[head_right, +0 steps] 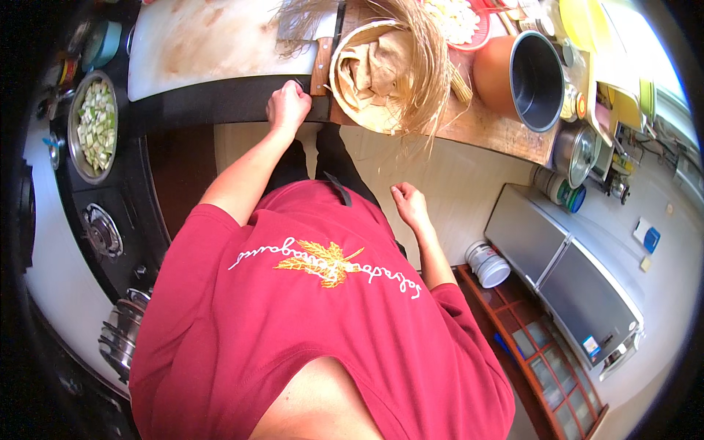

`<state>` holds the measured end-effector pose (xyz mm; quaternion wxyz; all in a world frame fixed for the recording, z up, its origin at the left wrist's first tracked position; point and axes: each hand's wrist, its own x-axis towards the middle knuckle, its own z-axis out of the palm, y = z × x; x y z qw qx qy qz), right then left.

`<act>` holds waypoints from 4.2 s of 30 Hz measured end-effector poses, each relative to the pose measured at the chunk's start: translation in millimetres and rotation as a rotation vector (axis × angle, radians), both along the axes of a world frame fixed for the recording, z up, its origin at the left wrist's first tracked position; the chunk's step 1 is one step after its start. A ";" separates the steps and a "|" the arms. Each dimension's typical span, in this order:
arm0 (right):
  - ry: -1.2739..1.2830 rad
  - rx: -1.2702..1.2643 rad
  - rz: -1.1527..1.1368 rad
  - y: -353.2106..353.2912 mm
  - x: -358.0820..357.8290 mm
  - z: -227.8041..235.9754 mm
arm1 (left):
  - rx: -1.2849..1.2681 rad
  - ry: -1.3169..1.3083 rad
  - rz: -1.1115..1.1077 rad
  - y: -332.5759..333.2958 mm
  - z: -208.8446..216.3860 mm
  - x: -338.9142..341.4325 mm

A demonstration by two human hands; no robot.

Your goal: The person reaches for scissors on a shelf, holds a bundle of long fibers, cuts them into shorter segments, and places the pieces into a metal pot.

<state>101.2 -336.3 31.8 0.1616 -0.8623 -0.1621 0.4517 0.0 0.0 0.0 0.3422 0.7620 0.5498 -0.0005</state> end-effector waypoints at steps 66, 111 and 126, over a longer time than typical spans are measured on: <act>0.176 0.568 -0.775 129.4 68.0 106.6 | -1.326 -0.822 0.318 -24.3 87.7 -42.3; 0.047 1.047 -0.522 211.5 61.5 139.2 | -1.469 -1.475 0.112 -39.1 147.3 116.2; -0.783 0.661 0.238 255.9 29.0 165.9 | -1.305 -1.416 0.099 7.8 163.7 88.6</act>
